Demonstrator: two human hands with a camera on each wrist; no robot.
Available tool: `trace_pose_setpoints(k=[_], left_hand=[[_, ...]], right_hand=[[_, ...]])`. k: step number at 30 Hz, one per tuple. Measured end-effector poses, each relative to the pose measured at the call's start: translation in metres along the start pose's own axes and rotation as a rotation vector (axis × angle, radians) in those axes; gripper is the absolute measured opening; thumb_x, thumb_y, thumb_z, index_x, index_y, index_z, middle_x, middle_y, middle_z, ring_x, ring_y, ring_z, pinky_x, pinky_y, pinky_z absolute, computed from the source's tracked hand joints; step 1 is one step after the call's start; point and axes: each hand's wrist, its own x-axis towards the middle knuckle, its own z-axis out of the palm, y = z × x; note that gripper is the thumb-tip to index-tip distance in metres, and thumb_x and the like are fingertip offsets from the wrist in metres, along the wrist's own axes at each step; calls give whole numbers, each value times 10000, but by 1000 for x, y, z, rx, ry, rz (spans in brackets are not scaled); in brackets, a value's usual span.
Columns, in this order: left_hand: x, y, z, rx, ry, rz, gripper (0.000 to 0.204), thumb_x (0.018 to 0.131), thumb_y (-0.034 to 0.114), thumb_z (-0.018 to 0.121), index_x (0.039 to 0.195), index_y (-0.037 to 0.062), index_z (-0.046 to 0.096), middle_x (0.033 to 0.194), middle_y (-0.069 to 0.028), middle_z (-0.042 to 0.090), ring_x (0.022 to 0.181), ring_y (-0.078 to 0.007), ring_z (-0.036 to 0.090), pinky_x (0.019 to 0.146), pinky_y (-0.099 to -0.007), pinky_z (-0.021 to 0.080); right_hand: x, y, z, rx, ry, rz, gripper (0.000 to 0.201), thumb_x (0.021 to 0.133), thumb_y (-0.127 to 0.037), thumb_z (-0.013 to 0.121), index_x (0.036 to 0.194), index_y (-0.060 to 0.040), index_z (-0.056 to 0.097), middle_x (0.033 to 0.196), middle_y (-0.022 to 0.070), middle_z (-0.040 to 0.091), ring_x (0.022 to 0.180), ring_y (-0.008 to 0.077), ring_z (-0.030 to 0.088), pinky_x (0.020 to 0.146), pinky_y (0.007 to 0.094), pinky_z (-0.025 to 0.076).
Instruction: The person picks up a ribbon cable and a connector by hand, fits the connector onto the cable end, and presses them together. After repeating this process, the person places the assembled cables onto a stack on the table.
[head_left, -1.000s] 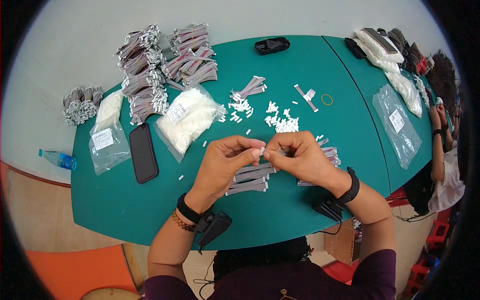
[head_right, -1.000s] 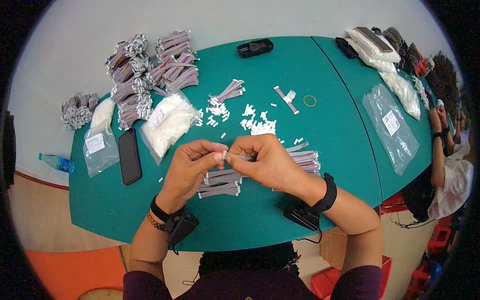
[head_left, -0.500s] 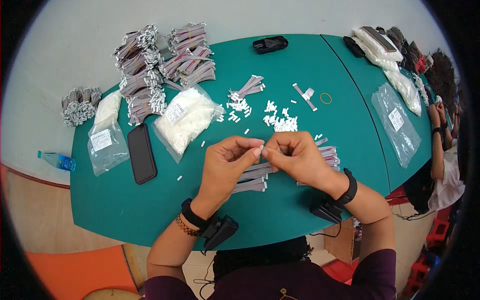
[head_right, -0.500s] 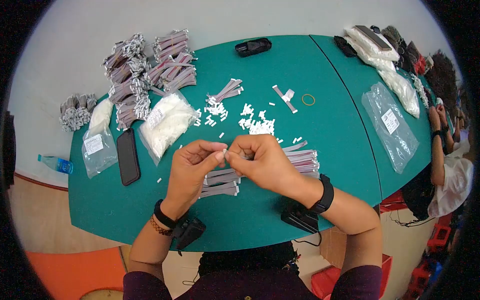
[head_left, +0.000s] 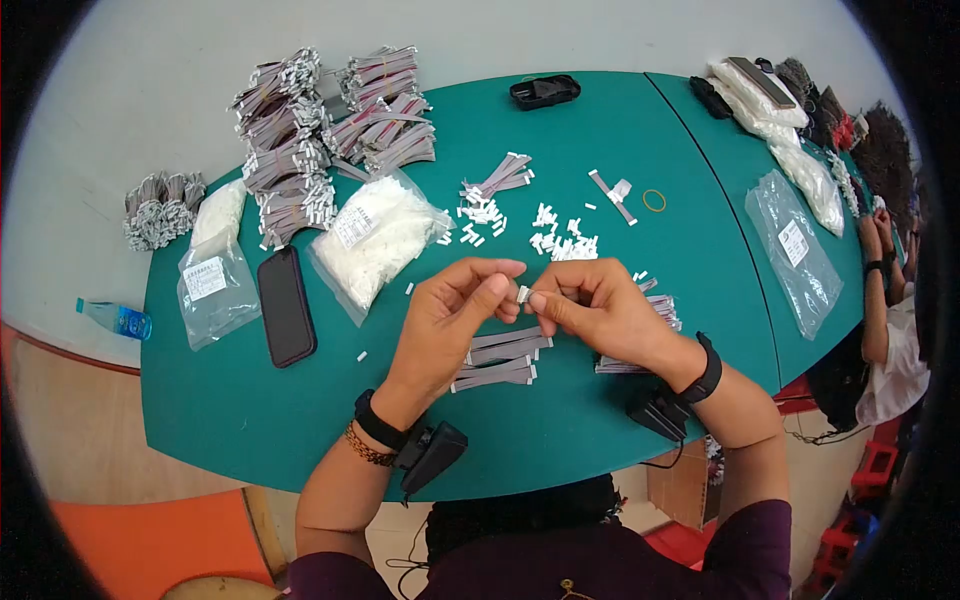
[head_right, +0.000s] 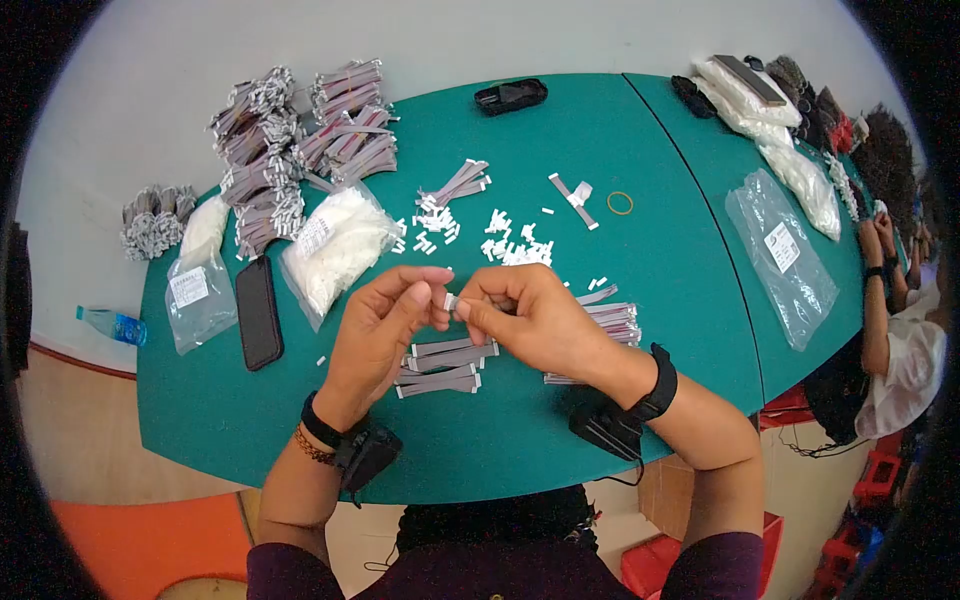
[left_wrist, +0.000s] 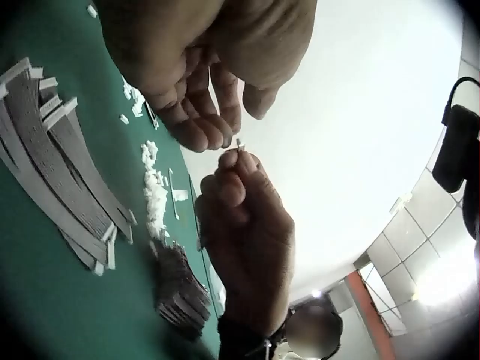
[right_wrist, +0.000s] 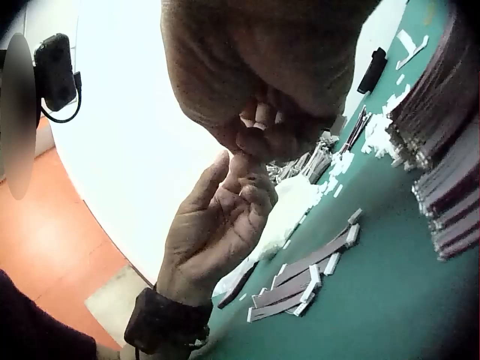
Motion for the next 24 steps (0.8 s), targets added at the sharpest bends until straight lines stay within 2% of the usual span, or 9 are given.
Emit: trace_pose_setpoints(k=[6,9,12,15,24], left_hand=[[0,4,-4,332,-150,-10,238,958,236,450,861,28,513,704,11,463,645,-56,413,577,-205,352],[0,0,-2,463,-159,132,260,963,239,438,809,34,481,681,27,408,627,-50,353,550,-204,306],[-2,2,-1,508,-148,153,265,951,227,461,816,0,460,673,-29,387,640,-94,338,566,-239,325],[-3,1,0,507,-147,145,258,955,225,453,789,29,479,674,28,375,629,-50,325,550,-205,292],[-5,-1,1,558,-129,180,263,946,217,467,763,29,461,667,24,358,635,-56,321,554,-212,290]], right_hand=[[-1,-2,0,8,-15,21,198,890,-152,557,750,-15,587,597,-27,533,537,10,410,464,198,303],[-2,0,2,29,-22,-4,211,890,-148,559,729,-13,577,575,-32,504,531,17,403,459,209,306],[-2,5,3,-45,-14,-67,219,880,-150,573,714,-8,570,548,-28,468,519,33,385,452,229,306],[-2,7,2,-139,-12,-86,238,867,-152,587,686,-3,548,528,-14,443,509,48,365,447,252,306],[-4,8,5,-175,12,-153,237,857,-126,581,670,5,518,511,33,436,500,74,355,450,283,315]])
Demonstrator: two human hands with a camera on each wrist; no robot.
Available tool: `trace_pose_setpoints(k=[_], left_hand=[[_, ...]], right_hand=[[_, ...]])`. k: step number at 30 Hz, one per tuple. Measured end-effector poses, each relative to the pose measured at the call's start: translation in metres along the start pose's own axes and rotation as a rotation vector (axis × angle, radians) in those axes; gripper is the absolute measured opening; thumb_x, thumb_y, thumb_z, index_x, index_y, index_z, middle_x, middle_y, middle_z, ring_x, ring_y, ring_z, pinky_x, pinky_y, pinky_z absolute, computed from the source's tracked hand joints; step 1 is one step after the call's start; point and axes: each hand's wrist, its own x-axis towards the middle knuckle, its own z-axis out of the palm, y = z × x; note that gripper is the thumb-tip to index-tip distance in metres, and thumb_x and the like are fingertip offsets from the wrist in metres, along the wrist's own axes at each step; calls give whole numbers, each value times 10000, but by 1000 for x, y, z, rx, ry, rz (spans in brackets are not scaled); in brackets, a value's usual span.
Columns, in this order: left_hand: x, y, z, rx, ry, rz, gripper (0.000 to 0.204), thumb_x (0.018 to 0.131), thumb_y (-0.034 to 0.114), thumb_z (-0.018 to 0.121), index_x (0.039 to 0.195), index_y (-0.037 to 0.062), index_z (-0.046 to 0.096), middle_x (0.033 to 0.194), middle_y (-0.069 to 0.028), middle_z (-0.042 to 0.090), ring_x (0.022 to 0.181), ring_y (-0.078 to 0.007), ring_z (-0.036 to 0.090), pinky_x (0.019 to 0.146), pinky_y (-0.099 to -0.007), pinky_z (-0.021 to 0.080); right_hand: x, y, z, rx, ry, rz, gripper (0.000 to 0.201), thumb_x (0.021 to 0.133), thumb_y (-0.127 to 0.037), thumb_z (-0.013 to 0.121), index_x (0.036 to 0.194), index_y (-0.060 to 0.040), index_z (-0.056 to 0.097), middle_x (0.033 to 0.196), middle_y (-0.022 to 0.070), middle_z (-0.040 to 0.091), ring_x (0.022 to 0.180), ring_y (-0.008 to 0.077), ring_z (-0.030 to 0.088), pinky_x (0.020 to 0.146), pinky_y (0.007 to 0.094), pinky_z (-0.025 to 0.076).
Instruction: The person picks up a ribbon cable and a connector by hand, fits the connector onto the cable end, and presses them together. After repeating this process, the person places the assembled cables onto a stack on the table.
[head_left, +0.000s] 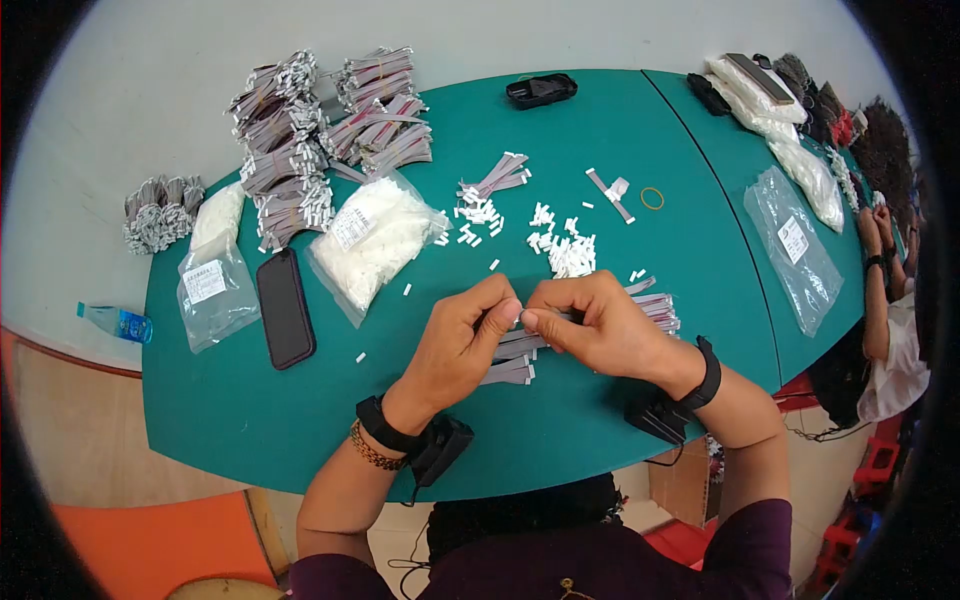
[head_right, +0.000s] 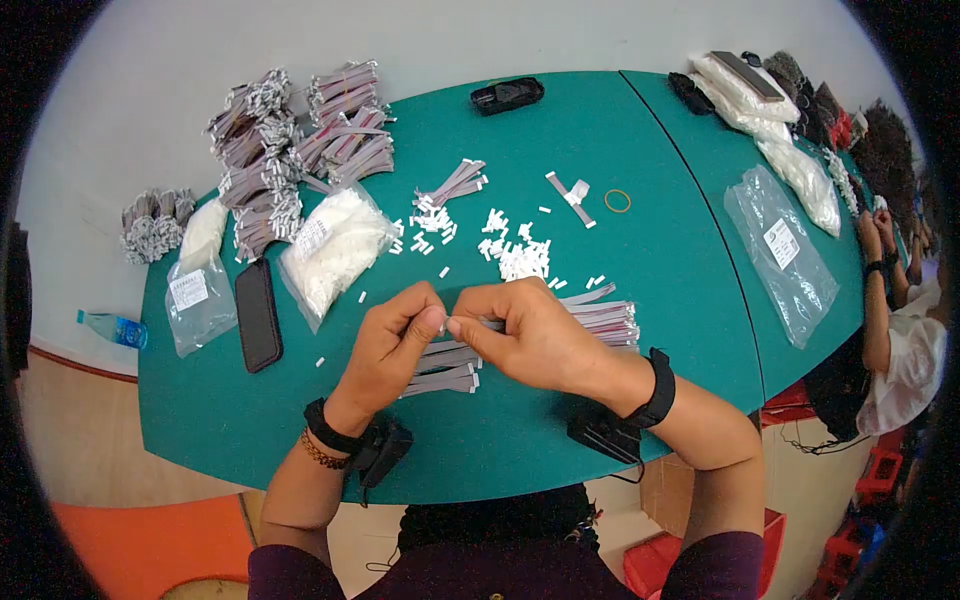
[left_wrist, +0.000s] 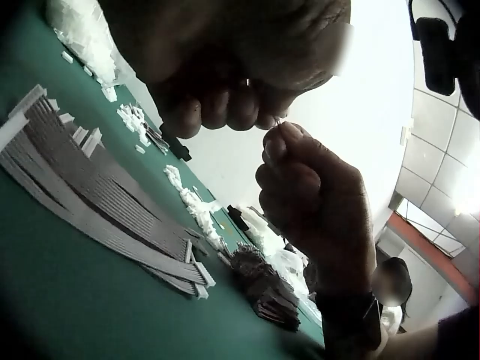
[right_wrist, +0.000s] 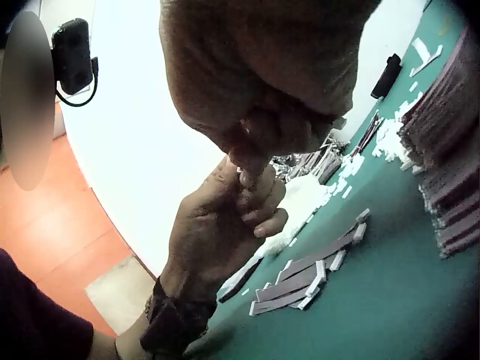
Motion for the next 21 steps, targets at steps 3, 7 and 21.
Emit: trace_pose_setpoints(k=[3,7,21], left_hand=[[0,0,3,-8,29,22,256,936,189,479,771,-3,438,629,-56,366,601,-108,313,525,-263,308],[-1,3,5,-37,31,-4,254,936,182,477,769,-4,434,626,-60,374,595,-111,316,523,-265,313],[2,2,-3,-265,-75,-123,290,972,263,406,785,50,471,660,37,388,590,-40,332,534,-193,289]], right_hand=[[-1,0,0,11,-7,-8,225,856,-116,577,680,10,517,514,47,437,499,79,364,453,287,321],[-2,-4,3,17,15,-10,216,858,-112,573,688,12,522,527,47,443,507,77,366,456,287,325],[1,0,0,118,-39,38,241,891,-148,542,701,0,532,540,1,445,532,56,369,469,252,313]])
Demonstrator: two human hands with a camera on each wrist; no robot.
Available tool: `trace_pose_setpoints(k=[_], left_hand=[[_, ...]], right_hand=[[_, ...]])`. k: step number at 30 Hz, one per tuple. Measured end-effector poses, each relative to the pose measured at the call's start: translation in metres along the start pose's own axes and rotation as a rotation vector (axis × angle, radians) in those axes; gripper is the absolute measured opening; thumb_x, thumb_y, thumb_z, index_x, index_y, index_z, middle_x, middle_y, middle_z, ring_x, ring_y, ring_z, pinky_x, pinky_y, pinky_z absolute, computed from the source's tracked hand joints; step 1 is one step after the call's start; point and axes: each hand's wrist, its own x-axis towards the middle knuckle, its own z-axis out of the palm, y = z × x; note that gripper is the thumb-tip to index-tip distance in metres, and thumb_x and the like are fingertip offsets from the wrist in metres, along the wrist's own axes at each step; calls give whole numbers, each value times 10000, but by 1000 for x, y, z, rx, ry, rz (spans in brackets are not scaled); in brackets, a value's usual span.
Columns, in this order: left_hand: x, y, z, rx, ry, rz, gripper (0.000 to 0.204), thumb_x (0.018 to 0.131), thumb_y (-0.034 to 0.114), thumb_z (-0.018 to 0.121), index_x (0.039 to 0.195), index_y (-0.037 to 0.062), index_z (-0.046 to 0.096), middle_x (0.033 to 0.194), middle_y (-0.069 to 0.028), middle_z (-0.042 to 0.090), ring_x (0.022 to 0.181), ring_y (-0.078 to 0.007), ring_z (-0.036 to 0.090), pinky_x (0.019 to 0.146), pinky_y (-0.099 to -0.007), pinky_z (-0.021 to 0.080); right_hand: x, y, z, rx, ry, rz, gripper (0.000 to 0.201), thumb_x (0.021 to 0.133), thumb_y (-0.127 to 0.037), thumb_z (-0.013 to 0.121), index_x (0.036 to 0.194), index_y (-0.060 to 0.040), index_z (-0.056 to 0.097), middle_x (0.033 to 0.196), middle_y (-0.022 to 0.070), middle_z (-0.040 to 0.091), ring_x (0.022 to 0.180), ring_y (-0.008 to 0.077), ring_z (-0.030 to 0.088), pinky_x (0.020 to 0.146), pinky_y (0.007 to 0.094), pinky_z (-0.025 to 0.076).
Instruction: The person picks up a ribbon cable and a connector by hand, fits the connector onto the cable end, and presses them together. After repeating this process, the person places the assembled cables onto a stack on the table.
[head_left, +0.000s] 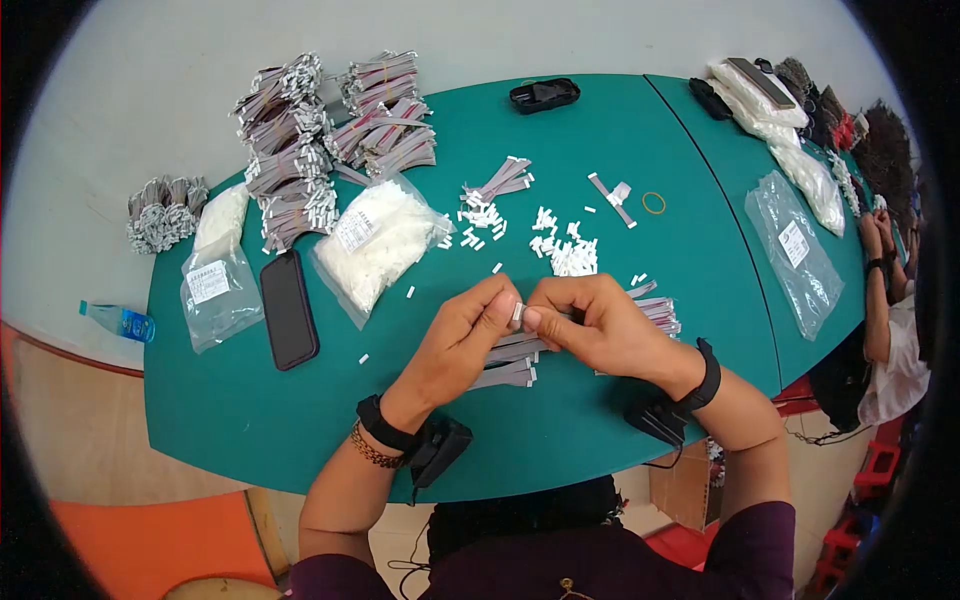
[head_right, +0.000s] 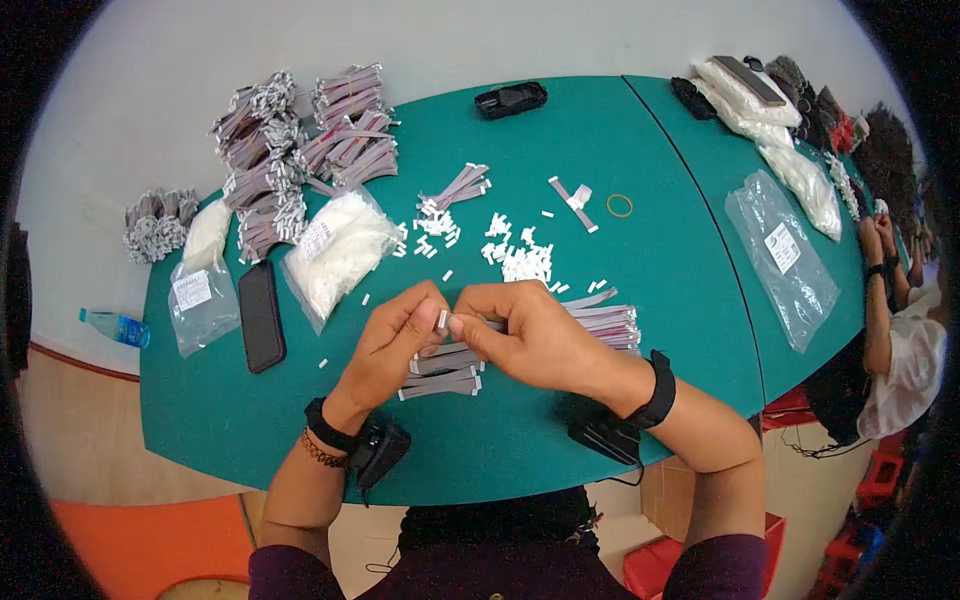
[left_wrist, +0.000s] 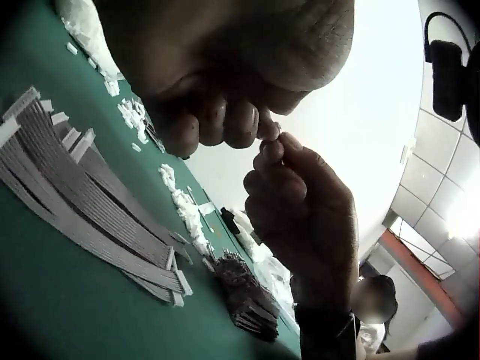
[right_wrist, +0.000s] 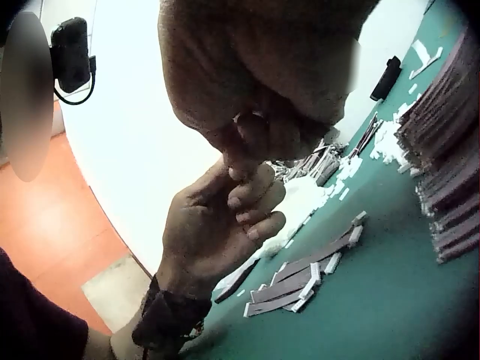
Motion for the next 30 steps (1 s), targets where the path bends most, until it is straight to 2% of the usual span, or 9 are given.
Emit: trace_pose_setpoints(k=[3,6,9,12,15,18,21,27,30], left_hand=[[1,3,-2,17,-11,48,283,967,256,417,790,46,485,670,36,390,606,-41,333,551,-191,289],[1,0,-2,103,-17,87,266,958,241,436,793,42,501,675,38,390,625,-41,331,566,-193,289],[1,4,-2,78,-23,48,251,949,228,451,792,42,513,676,40,388,636,-41,329,573,-198,291],[1,-2,-3,55,-12,49,257,948,229,458,767,49,496,669,45,382,633,-39,327,568,-199,288],[1,-3,-5,70,-14,22,272,947,234,461,744,54,476,661,49,371,632,-37,323,564,-201,282],[1,-4,-6,81,-34,7,284,946,243,464,730,60,454,654,55,360,625,-33,316,552,-201,272],[0,-7,-6,120,-30,30,288,947,252,463,730,63,449,652,54,355,623,-32,315,548,-201,268],[-2,1,4,10,14,25,299,946,254,459,721,58,443,656,45,360,634,-39,322,559,-210,277],[-1,-3,7,116,56,109,295,948,247,454,721,58,445,658,41,375,630,-36,326,558,-207,286]], right_hand=[[1,3,-1,4,2,-49,244,889,-150,547,691,-7,539,549,-7,480,531,49,395,472,246,320],[0,-1,-3,-29,-64,-4,258,909,-174,547,711,-8,553,607,-2,550,557,44,446,491,215,329],[0,-4,-4,-19,-72,69,262,907,-177,549,704,-12,562,598,-3,566,549,40,454,484,215,326],[0,-2,-4,-38,-77,49,265,906,-182,553,701,-15,564,584,-7,557,530,34,446,471,210,321],[-1,-7,-4,48,-71,116,267,907,-186,553,699,-19,564,580,-7,553,514,25,437,452,200,310],[-1,-2,-2,53,-69,69,265,908,-193,552,705,-22,566,577,-8,549,497,16,427,436,192,300],[-2,-5,2,85,-42,99,273,900,-150,538,658,-24,538,542,-18,525,495,23,411,445,216,316],[-3,-7,7,84,4,129,233,897,-138,536,699,-15,547,541,-10,524,498,20,422,447,209,325],[-3,-7,8,103,24,127,225,896,-144,538,711,-16,551,543,-9,525,501,19,425,445,205,320]])
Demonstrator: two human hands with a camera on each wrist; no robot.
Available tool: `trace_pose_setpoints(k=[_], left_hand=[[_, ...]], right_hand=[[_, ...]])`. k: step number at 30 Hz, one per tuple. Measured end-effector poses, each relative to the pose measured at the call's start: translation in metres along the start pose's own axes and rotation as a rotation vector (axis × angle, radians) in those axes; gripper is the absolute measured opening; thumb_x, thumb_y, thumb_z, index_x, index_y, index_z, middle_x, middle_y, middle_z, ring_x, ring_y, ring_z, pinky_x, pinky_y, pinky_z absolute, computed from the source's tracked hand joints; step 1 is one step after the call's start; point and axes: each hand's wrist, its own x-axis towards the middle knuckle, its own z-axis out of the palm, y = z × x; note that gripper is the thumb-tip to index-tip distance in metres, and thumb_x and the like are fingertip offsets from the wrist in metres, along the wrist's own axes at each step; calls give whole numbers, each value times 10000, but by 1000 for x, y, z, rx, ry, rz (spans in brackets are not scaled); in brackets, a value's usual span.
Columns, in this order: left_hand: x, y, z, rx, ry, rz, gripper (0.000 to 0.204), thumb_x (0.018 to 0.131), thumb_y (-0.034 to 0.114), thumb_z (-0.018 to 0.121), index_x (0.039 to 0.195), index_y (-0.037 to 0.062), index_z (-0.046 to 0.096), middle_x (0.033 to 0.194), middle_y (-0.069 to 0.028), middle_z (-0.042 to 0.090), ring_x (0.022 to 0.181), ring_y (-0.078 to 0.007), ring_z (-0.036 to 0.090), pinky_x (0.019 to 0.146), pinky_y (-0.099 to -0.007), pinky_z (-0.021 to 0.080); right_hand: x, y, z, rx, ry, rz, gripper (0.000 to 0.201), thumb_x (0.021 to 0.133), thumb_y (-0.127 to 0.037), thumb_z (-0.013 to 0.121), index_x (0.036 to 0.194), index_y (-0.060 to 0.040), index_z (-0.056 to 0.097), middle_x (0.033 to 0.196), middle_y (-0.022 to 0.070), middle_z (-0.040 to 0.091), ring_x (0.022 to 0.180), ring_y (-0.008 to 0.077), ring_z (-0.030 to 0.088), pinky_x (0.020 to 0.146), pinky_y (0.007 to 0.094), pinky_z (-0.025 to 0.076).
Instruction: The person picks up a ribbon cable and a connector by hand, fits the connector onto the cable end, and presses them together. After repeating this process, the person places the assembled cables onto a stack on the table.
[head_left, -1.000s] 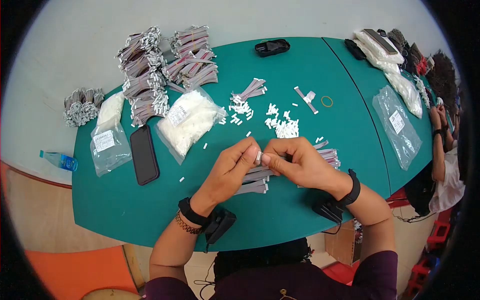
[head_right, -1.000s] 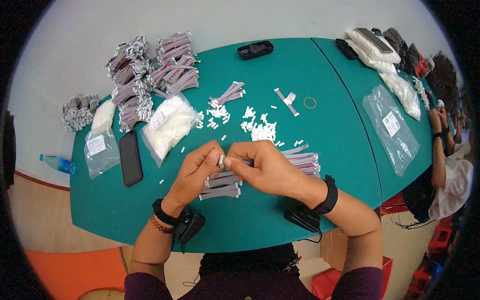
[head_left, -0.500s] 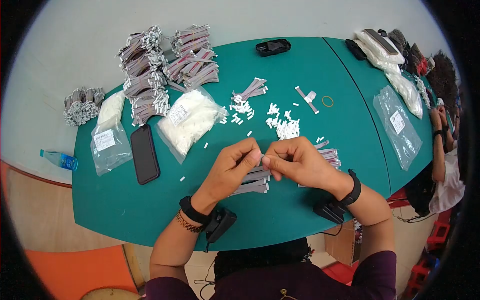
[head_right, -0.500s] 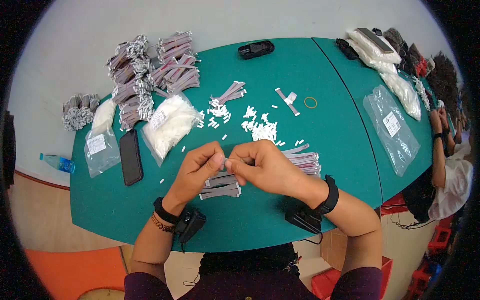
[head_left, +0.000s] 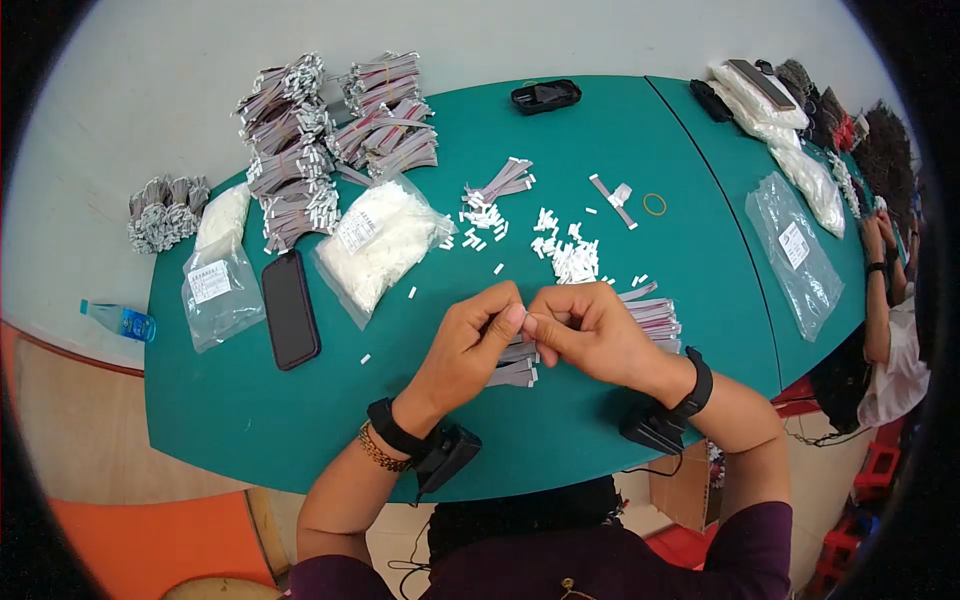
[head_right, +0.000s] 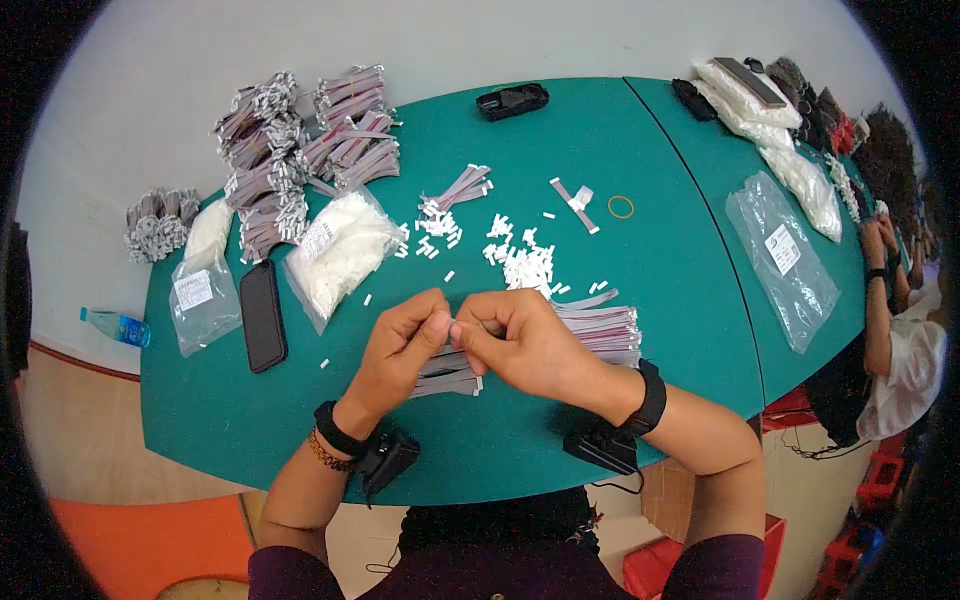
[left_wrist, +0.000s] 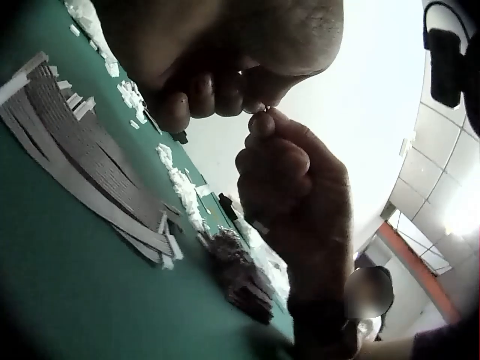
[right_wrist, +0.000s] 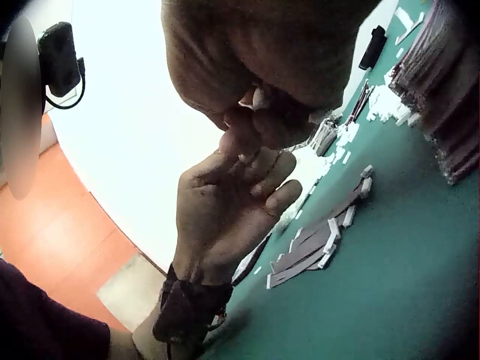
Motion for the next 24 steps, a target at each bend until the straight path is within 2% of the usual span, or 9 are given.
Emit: trace_pose_setpoints(k=[3,9,12,18,24], left_hand=[[-1,-3,4,59,45,54,280,952,238,444,738,57,456,666,32,397,628,-32,336,558,-201,293],[1,-11,-7,-242,-96,-145,313,972,293,397,787,54,480,691,32,407,618,-36,348,558,-189,303],[2,-4,-9,-258,-103,-167,338,976,319,379,783,58,476,696,39,403,612,-39,349,558,-187,307],[2,-5,-6,-33,-69,-28,296,969,244,408,768,29,443,655,19,362,617,-60,311,552,-220,299],[0,-8,-4,94,-33,21,301,960,243,430,727,53,442,655,39,352,620,-48,312,546,-216,283]], right_hand=[[2,1,-1,28,-3,8,233,899,-155,535,709,-20,551,545,-10,526,503,19,426,444,205,317],[3,-5,-5,-7,-34,3,258,907,-181,524,706,-22,552,547,-11,526,499,23,429,446,201,309],[4,-1,-8,-1,-41,10,265,908,-189,527,705,-22,555,545,-11,524,499,25,432,446,199,306],[4,1,-7,8,-56,-13,249,904,-175,531,711,-21,567,544,-9,526,498,27,434,447,201,310],[5,8,-6,-43,-64,-49,237,911,-189,541,754,-21,595,558,-4,546,474,31,431,433,188,312]])
